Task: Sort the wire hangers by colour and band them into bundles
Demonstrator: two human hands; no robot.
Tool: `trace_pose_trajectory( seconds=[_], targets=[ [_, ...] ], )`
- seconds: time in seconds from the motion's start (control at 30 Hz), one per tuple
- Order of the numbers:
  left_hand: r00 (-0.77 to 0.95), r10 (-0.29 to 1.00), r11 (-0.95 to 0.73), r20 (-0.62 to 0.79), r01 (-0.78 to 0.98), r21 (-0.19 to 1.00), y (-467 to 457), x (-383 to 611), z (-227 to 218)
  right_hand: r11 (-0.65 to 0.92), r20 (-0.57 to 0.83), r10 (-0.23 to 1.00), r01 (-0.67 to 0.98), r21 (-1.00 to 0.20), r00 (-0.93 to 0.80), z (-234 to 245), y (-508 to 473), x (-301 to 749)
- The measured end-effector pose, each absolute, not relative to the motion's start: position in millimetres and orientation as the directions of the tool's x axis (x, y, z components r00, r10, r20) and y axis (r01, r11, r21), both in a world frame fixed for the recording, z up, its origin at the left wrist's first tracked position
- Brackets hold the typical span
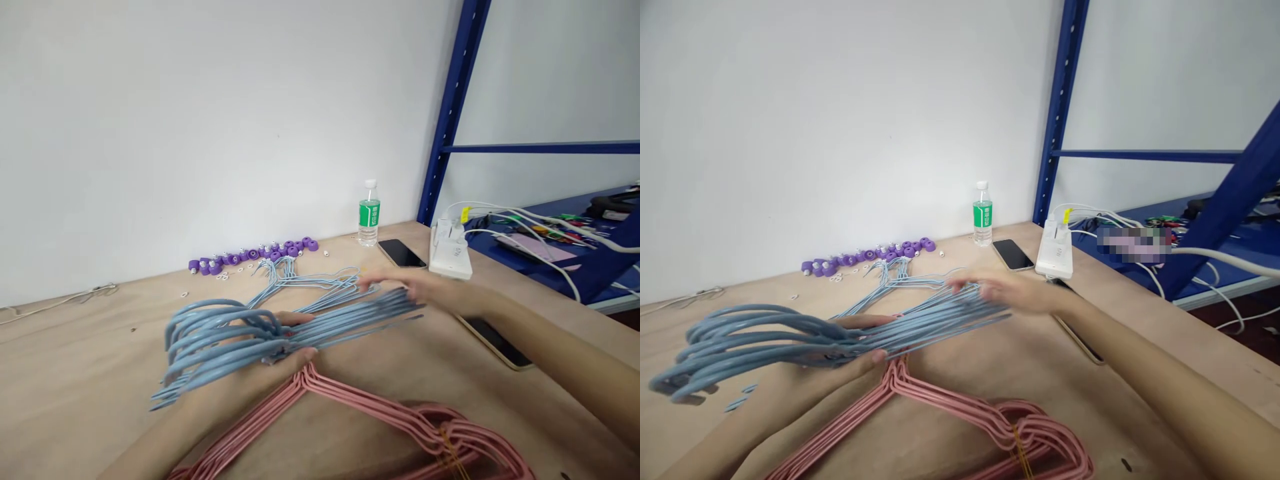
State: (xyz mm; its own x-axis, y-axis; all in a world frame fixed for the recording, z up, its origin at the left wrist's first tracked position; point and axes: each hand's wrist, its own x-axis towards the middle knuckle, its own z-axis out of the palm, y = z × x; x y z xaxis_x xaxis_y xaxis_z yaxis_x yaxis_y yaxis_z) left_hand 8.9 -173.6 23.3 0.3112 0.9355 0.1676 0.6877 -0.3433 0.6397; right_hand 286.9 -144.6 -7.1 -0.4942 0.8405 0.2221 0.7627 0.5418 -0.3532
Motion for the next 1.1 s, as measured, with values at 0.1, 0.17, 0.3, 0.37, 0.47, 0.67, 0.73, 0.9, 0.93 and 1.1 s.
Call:
trace_pose_trajectory(
  seconds=[0.1, 0.17, 0.3, 0.37, 0.47, 0.67, 0.73, 0.9, 0.93, 1.1],
  targets=[
    [0.312, 0.946, -0.275, 0.088, 0.628, 0.728, -168.1, 2.1, 28.2, -0.005, 0.075, 0.997, 0.964, -0.267, 0.026, -8.8, -105.3, 309.7],
    [0.262, 0.959, -0.250, 0.104, 0.617, 0.746, -162.8, -2.3, 32.6, -0.175, 0.013, 0.983, 0.964, -0.202, 0.181, -20.7, -82.5, 320.8],
    [0.126, 0.979, -0.206, 0.163, 0.640, 0.741, -154.0, -7.7, 37.9, -0.291, -0.039, 0.957, 0.948, -0.125, 0.289, -45.9, -59.5, 326.5],
    [0.104, 0.982, -0.187, 0.157, 0.645, 0.741, -151.0, -9.3, 39.0, -0.305, -0.037, 0.952, 0.947, -0.104, 0.303, -52.1, -56.6, 324.7],
    [0.119, 0.982, -0.187, 0.144, 0.646, 0.741, -148.0, -11.8, 40.0, -0.324, -0.031, 0.946, 0.942, -0.082, 0.323, -54.1, -56.7, 321.4],
    [0.107, 0.984, -0.179, 0.145, 0.657, 0.732, -146.8, -15.5, 39.4, -0.346, -0.001, 0.937, 0.928, -0.138, 0.349, -55.0, -58.9, 317.5],
    [0.086, 0.983, -0.179, 0.161, 0.645, 0.743, -147.2, -15.5, 38.9, -0.346, 0.008, 0.935, 0.917, -0.197, 0.355, -57.7, -58.3, 318.4],
    [0.061, 0.982, -0.176, 0.179, 0.635, 0.752, -146.8, -15.7, 39.2, -0.299, 0.038, 0.938, 0.860, -0.413, 0.344, -63.6, -57.0, 323.2],
    [0.065, 0.982, -0.177, 0.176, 0.637, 0.751, -146.4, -16.0, 39.5, -0.279, 0.046, 0.939, 0.836, -0.472, 0.340, -63.0, -58.1, 322.7],
    [0.120, 0.980, -0.196, 0.156, 0.636, 0.747, -144.2, -17.5, 41.5, -0.072, 0.076, 0.973, 0.603, -0.794, 0.217, -44.9, -80.0, 303.9]
  ],
)
